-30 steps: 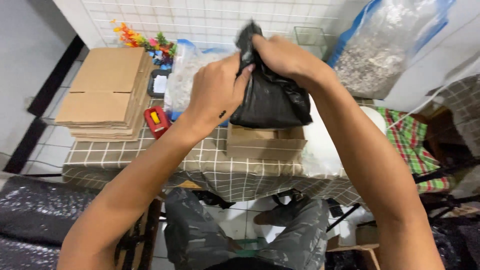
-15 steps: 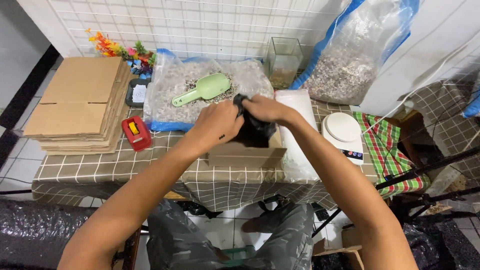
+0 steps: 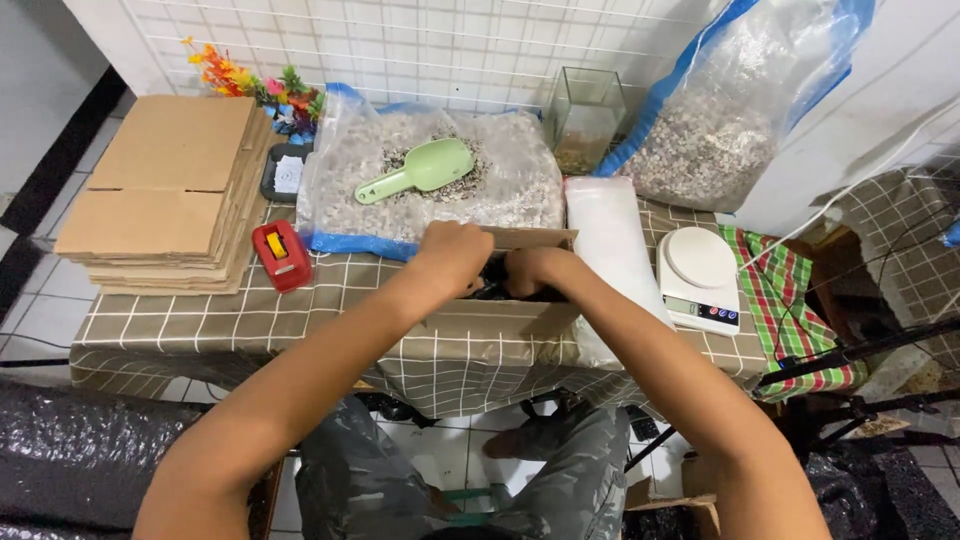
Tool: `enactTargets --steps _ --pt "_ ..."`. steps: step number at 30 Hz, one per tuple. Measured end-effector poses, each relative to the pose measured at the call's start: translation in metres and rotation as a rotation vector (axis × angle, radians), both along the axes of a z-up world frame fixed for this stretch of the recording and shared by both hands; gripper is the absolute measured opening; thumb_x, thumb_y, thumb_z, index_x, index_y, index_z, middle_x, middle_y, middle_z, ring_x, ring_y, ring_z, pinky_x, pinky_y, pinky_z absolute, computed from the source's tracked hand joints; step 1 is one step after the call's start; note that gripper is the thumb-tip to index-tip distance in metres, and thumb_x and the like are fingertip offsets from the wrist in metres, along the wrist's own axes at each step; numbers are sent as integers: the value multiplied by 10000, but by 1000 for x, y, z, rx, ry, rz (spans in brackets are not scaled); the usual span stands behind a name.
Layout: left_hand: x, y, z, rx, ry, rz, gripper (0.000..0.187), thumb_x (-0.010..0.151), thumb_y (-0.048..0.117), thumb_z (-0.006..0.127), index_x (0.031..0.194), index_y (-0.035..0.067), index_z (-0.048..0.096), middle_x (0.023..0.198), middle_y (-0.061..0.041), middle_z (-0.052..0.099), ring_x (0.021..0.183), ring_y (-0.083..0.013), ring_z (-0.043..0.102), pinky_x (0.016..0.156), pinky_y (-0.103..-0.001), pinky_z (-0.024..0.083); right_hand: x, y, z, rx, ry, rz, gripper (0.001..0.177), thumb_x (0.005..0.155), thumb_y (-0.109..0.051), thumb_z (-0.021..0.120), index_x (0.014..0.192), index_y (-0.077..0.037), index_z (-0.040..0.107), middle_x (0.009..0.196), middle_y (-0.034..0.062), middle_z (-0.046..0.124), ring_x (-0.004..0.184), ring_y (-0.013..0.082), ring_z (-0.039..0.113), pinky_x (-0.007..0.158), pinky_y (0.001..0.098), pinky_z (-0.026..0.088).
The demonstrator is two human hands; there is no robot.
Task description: The person scoops substrate into a plastic bag, weighs it on a digital scale, and kemudian assembles a cardboard box to pack items inside.
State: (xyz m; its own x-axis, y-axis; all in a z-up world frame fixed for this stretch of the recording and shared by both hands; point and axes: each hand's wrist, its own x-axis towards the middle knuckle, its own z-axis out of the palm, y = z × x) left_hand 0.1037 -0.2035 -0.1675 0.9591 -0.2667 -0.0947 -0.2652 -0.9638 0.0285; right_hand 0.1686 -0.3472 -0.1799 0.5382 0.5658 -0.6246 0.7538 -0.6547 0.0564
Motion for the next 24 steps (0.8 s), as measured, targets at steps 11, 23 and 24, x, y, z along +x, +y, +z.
enactTargets --steps 11,23,24 --pt "37 -14 -5 -166 745 56 696 749 299 684 1329 -77 600 1259 -280 654 1076 -442 665 858 -571 579 30 -2 -41 172 -496 0 304 837 -295 570 949 -121 792 811 94 729 809 414 746 537 706 517" --pt "-2 113 155 -906 549 202 492 936 22 493 1407 -114 462 1316 -374 576 967 -423 744 814 -495 666 -32 3 76 155 379 10 660 907 -318 568 1475 14 525 1420 342 578 1355 534 496 1152 601 380" --pt "14 143 138 -912 547 211 492 936 22 493 1407 -114 462 1316 -374 576 967 -423 744 814 -495 666 -32 5 72 149 382 19 660 907 -318 568 1475 14 525 1420 342 578 1355 534 496 1152 601 380"
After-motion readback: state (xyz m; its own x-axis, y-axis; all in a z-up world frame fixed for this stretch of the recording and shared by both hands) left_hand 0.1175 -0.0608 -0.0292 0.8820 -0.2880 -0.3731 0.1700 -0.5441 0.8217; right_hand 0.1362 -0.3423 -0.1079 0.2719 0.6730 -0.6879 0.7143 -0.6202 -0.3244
